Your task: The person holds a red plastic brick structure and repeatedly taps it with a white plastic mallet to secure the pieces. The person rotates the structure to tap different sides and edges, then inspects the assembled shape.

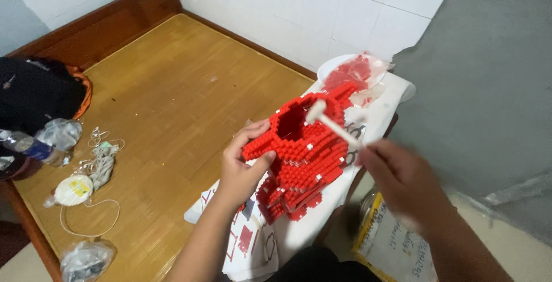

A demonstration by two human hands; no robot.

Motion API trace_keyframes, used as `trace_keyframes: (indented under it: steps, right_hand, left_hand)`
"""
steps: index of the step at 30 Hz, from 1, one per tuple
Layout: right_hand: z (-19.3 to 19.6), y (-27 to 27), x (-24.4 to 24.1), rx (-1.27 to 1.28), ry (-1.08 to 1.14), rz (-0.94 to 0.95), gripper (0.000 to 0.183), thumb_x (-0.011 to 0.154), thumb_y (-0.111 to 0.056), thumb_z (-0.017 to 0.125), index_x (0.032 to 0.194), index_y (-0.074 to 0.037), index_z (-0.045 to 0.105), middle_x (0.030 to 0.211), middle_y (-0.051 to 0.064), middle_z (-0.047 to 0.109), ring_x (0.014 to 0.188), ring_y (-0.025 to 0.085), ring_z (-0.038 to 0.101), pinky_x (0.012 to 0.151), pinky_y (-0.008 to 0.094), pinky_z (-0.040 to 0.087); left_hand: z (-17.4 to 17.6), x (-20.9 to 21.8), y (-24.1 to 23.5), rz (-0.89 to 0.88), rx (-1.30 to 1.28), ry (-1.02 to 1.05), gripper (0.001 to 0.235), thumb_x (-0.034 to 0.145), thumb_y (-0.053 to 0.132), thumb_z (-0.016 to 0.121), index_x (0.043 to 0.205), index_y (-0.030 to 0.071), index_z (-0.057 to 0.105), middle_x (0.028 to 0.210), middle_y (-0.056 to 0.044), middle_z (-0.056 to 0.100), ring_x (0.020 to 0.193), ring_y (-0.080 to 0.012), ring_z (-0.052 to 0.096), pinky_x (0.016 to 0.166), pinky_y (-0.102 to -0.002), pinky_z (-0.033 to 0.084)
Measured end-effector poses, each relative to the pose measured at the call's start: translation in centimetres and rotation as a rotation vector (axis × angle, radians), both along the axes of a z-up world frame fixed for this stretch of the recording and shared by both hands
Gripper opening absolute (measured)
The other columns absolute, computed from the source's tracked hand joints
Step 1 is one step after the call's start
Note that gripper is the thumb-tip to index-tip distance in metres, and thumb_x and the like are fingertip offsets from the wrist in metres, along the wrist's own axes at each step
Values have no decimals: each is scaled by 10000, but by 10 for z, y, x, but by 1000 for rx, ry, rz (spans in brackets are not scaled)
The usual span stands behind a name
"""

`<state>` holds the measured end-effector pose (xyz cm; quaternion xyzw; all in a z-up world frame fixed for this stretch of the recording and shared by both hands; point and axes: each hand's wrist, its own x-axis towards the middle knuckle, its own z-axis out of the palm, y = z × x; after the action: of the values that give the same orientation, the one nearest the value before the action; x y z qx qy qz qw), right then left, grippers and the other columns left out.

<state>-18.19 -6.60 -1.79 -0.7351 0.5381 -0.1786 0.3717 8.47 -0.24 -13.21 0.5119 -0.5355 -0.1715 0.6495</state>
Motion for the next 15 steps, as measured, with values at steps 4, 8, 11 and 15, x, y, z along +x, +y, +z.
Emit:
trace_keyframes:
  steps: [4, 8, 11, 15]
  right_hand:
    - [-12, -20, 17, -296, -201, 171, 511, 1088, -419, 432, 824, -70, 695, 491, 94, 559, 394, 191, 530, 437, 304, 464]
    - [11, -16, 45, -170, -159, 171, 364, 1059, -200, 483, 858, -12, 721, 485, 88, 499, 460, 192, 444, 518, 329, 431]
    - [5, -19, 52, -172, -303, 143, 324, 1054, -184, 503, 869, -45, 729, 489, 40, 505, 480, 135, 427, 516, 276, 402]
    - [-2, -18, 57, -237, -408, 113, 279, 1056, -172, 525, 943, -63, 756, 543, 76, 580, 538, 131, 469, 575, 284, 428]
  left_hand:
    - [-21, 1, -9, -26, -19, 14, 420, 850, 56, 749, 1258, 6, 666, 1340, -198, 652, 1366, -406, 526, 1220, -580, 266]
    - [-28, -8, -17, -112, -139, 201, 406, 909, 102, 665, 1290, -21, 597, 1511, -248, 502, 1423, -408, 451, 1187, -564, 341]
    - [-28, -16, -17, -172, -140, 325, 440, 945, 139, 610, 1347, -16, 525, 1519, -248, 478, 1426, -364, 443, 1187, -535, 355]
    - [-34, -16, -18, -236, -117, 390, 711, 946, 227, 594, 1570, 37, 313, 1580, -203, 396, 1460, -312, 354, 1208, -516, 330]
